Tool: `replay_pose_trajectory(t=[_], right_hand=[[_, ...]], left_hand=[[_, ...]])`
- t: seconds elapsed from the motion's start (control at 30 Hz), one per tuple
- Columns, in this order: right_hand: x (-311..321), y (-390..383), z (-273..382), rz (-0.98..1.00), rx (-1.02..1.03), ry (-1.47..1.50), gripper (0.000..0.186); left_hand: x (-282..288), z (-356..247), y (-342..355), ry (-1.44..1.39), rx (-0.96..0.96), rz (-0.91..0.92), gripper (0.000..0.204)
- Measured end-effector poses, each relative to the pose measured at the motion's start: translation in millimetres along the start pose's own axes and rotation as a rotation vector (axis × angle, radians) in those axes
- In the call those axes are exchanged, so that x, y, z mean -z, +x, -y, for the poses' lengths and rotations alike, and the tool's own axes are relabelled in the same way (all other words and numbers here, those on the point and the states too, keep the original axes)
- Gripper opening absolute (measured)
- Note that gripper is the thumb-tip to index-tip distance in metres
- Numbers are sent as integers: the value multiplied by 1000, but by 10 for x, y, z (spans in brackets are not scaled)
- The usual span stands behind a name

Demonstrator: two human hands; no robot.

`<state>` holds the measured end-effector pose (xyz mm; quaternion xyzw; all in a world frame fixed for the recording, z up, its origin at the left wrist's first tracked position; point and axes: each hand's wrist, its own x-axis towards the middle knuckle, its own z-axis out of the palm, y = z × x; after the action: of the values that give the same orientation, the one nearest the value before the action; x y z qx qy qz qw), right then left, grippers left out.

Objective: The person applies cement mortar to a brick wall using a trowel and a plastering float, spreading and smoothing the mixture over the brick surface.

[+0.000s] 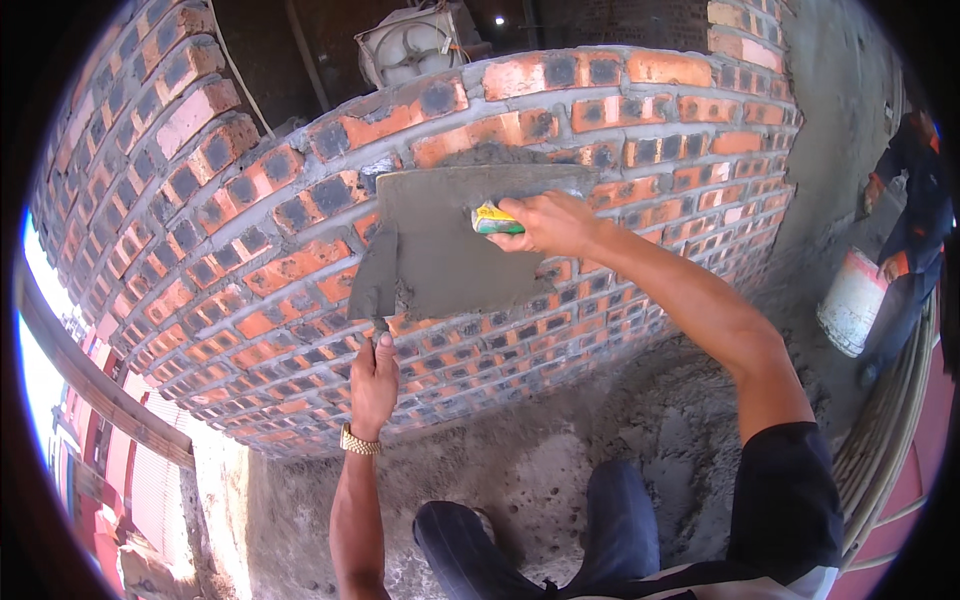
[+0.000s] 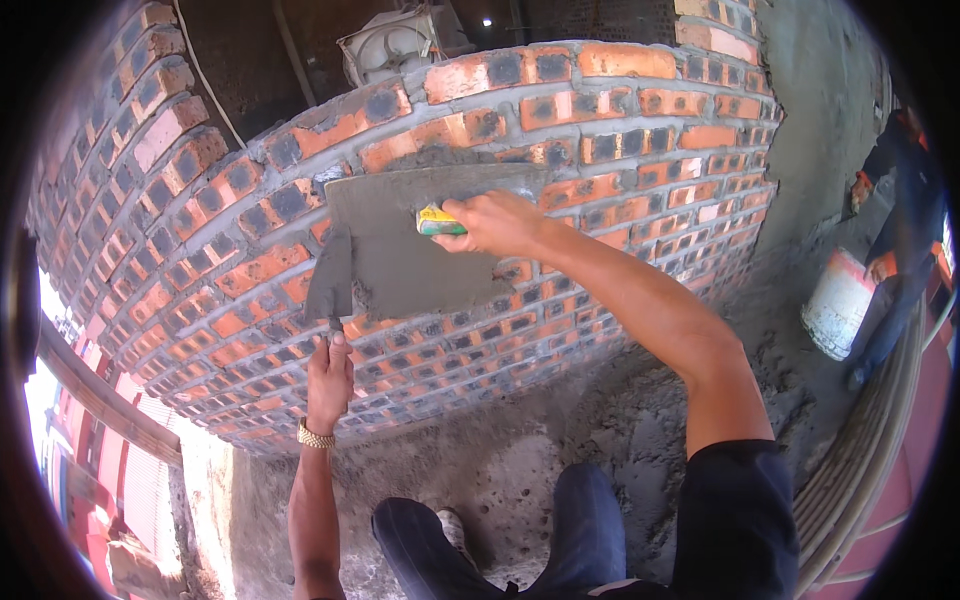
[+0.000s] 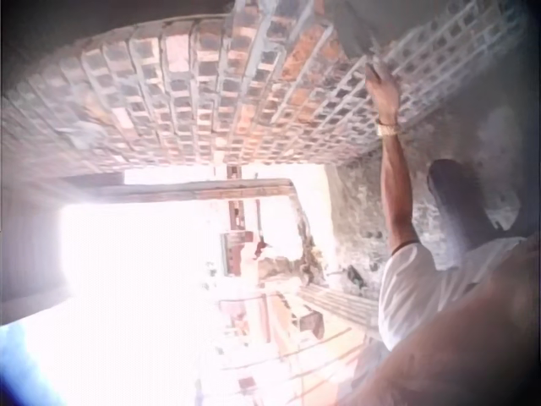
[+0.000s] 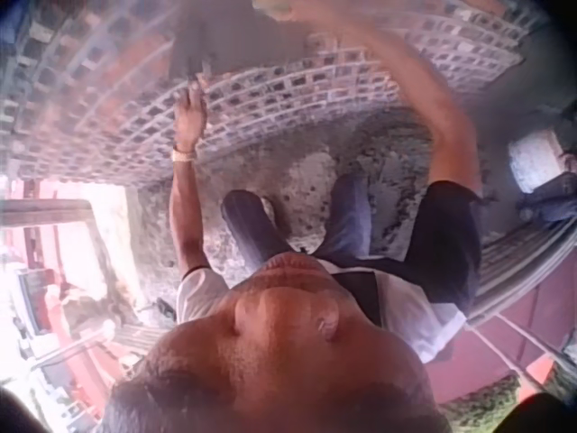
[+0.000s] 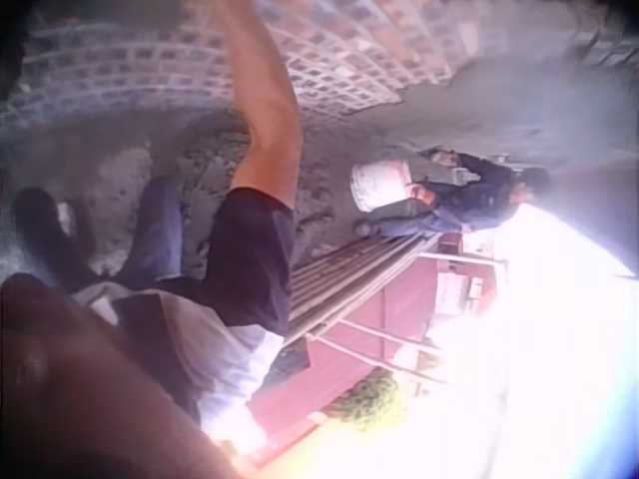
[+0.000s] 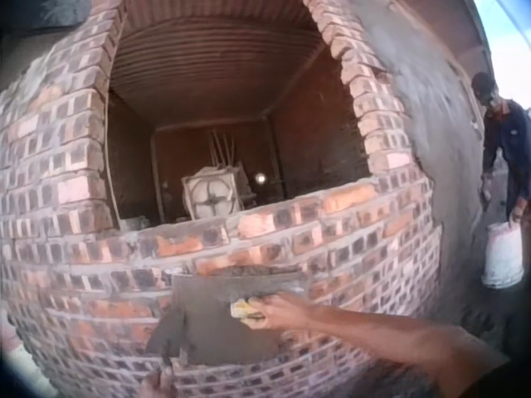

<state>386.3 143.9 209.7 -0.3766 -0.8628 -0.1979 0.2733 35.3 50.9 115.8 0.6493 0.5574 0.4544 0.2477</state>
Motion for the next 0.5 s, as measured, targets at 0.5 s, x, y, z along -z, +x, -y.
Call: replay_pose_trajectory(t=[0.5], right_hand=[[767,182,-550,45,-233,187,53]], left_hand=[[-17,-721,485,-78,-129,86,50]])
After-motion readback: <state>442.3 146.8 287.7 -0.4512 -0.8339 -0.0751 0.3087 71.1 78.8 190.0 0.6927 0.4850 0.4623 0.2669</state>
